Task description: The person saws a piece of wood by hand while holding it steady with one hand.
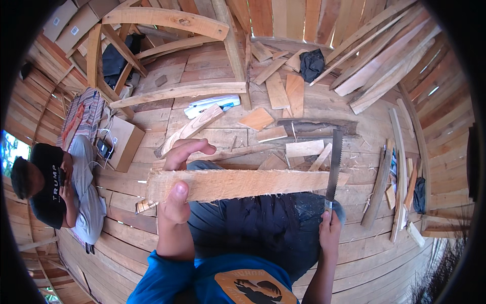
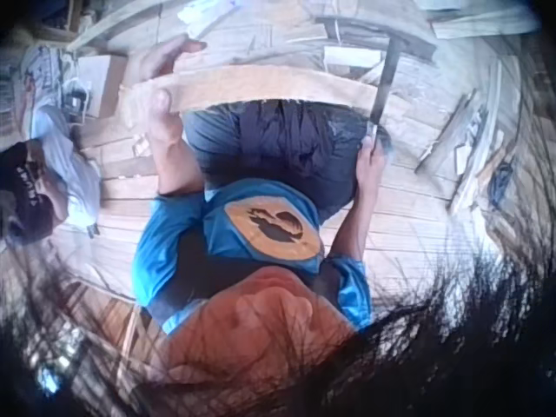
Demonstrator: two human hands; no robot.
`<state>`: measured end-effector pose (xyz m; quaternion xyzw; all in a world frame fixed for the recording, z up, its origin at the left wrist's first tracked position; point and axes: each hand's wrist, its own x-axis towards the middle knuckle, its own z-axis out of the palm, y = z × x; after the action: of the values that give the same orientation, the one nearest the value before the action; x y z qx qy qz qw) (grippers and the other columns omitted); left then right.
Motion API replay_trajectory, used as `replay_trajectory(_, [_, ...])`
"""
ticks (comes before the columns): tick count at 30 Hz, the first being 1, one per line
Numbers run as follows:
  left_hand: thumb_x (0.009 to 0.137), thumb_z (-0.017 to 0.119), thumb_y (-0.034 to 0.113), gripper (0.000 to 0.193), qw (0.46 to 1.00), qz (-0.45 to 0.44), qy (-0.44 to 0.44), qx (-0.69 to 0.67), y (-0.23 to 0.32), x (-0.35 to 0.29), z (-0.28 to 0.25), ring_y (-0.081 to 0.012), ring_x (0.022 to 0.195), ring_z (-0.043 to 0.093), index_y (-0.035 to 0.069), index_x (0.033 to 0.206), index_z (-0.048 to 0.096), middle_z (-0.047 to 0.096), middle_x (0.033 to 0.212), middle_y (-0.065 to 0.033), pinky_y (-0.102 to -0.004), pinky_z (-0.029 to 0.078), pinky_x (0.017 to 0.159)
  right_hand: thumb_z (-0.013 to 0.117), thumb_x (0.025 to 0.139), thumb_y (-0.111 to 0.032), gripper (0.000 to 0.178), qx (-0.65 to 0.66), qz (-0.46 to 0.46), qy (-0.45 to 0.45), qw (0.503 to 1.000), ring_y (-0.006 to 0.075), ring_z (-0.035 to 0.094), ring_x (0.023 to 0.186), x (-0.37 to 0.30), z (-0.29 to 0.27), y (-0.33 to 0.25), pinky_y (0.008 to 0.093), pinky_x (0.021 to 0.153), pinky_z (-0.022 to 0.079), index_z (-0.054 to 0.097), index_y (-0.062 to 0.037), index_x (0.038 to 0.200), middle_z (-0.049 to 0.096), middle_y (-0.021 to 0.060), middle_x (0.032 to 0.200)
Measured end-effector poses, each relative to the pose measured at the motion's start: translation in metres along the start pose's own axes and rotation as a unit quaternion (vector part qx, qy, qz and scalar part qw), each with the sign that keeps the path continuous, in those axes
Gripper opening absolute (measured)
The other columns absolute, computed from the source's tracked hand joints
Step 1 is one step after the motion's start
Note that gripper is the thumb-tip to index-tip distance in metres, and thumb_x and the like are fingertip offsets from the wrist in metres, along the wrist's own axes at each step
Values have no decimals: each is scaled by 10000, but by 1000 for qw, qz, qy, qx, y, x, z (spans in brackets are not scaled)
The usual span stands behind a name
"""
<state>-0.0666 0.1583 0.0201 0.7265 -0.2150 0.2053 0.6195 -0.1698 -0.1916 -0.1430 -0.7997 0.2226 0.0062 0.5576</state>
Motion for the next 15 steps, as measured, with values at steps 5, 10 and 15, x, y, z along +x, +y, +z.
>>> replay_trajectory(5, [951,458,331,457,986,-156,-36,44,5,-3,-28,-195,976,553,-23,1215,574,613,1040,-130,-323,419,889,474,1006,-272,274,23,64,-24,997,53,378,401,1,0,-14,248,352,303,550,-23,919,404,-29,511])
replay_trajectory(10, [924,546,196,356,985,-166,-41,24,8,-1,-32,-190,1038,549,-16,1205,599,618,1145,-112,-327,410,934,457,1010,-301,285,7,41,-17,999,60,357,346,5,-1,-8,239,298,279,515,-41,910,380,-29,477])
replay_trajectory(15, [854,632,174,417,990,-137,11,8,-2,-1,-33,-198,1112,521,-16,1223,590,594,1206,-126,-328,369,993,484,1000,-290,269,24,48,-5,999,53,382,360,4,0,-9,240,301,290,539,-33,944,398,-31,486])
